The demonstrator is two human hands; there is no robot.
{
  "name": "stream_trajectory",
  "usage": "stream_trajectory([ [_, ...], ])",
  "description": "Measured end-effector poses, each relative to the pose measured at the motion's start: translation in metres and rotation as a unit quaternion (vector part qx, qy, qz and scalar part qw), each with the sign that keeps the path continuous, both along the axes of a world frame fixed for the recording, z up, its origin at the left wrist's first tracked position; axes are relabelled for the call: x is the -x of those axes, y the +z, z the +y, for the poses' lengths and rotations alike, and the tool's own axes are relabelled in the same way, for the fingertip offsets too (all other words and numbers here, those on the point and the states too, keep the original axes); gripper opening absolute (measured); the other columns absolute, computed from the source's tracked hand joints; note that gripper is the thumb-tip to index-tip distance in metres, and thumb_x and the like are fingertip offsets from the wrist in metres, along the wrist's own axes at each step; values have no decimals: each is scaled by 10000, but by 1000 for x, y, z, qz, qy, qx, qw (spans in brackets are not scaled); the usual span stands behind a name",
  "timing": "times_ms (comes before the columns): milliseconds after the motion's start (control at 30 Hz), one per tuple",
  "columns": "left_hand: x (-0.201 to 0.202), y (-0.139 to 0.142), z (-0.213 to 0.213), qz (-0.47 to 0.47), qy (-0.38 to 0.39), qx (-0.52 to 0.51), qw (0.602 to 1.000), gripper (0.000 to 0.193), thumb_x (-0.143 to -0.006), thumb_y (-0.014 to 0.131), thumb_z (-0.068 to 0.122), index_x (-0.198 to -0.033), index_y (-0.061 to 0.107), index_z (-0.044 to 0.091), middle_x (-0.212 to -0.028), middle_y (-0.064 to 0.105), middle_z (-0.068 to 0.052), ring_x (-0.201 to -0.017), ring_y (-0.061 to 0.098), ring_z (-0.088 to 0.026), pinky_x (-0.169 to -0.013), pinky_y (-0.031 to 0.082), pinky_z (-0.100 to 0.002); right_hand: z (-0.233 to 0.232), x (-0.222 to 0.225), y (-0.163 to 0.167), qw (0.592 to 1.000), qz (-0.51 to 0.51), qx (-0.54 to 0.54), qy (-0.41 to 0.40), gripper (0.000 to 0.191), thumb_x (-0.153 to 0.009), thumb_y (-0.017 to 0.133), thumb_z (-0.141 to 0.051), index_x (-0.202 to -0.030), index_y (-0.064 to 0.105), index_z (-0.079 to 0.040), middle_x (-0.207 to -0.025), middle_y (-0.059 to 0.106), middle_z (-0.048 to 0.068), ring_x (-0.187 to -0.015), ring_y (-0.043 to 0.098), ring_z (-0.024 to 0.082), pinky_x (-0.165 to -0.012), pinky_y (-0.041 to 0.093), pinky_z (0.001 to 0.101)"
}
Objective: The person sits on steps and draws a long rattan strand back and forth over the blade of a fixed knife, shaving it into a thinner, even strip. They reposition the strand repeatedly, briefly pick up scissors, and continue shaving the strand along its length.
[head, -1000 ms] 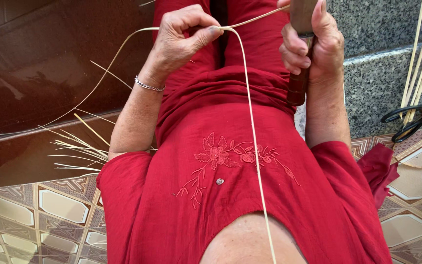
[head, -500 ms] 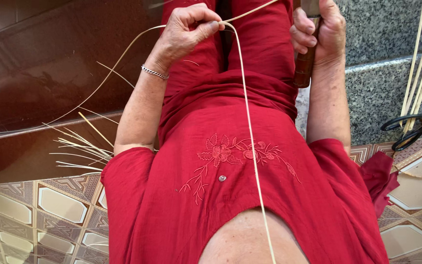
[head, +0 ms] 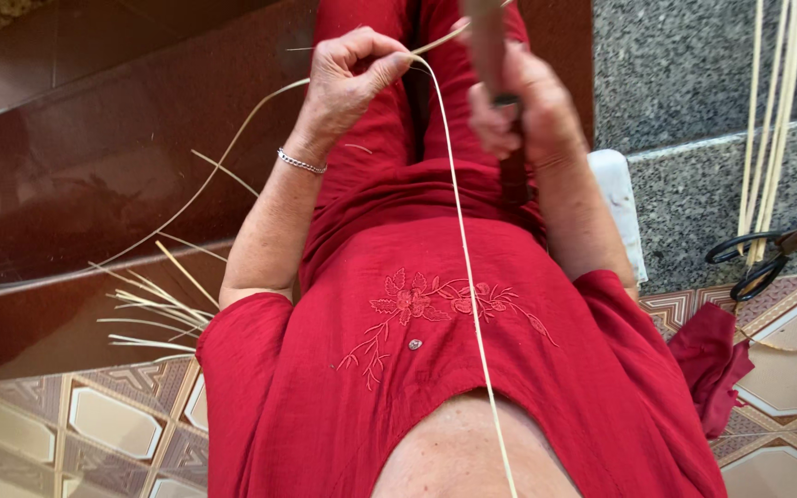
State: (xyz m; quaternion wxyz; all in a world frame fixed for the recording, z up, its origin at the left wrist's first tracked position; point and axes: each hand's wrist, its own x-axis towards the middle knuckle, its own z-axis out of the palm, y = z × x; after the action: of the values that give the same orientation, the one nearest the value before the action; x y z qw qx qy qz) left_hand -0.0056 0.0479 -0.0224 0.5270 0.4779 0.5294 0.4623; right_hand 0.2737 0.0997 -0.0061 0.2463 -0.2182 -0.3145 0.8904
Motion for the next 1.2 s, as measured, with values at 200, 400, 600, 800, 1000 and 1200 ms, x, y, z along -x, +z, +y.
stream_trajectory([
  [200,-15,19,9,74,30,12,997,205,-929,857,167,-863,732,18,-760,702,31,-692,593,-17,-600,492,-201,-8,40,30,1000,-7,-15,8,472,-1152,434,-459,-1453,508,-102,-664,409,-14,-467,358,92,-425,339,264],
  [400,-18,30,13,113,47,54,991,302,-893,880,223,-757,686,36,-686,644,57,-629,523,-4,-527,425,-200,-5,40,35,1000,5,0,-1,434,-1142,438,-402,-1391,550,-65,-680,436,-2,-454,378,93,-403,353,251],
  [600,-1,33,15,-15,-35,48,998,139,-1006,702,162,-997,759,35,-779,639,72,-701,537,-5,-605,431,-179,8,26,46,999,5,-32,-11,484,-1135,447,-376,-1447,535,-17,-668,438,3,-453,380,92,-410,361,250],
  [800,5,28,18,-74,-43,18,996,94,-986,702,103,-1029,735,26,-876,669,72,-827,586,-11,-750,505,-185,22,21,51,1000,22,-13,-4,526,-1127,433,-405,-1459,521,-6,-650,429,5,-438,369,90,-414,368,259],
  [1000,8,7,24,-45,-11,15,999,108,-971,749,122,-1010,770,24,-862,680,71,-812,584,-15,-741,509,-192,41,21,29,999,30,23,-7,547,-1121,394,-495,-1458,495,-75,-656,407,-8,-448,345,93,-417,348,267],
  [1200,15,-6,24,-2,24,21,999,120,-937,794,146,-977,798,33,-823,691,70,-747,568,-14,-669,490,-200,56,25,9,999,20,23,19,551,-1114,391,-511,-1455,524,-99,-658,402,-15,-456,336,82,-429,347,263],
])
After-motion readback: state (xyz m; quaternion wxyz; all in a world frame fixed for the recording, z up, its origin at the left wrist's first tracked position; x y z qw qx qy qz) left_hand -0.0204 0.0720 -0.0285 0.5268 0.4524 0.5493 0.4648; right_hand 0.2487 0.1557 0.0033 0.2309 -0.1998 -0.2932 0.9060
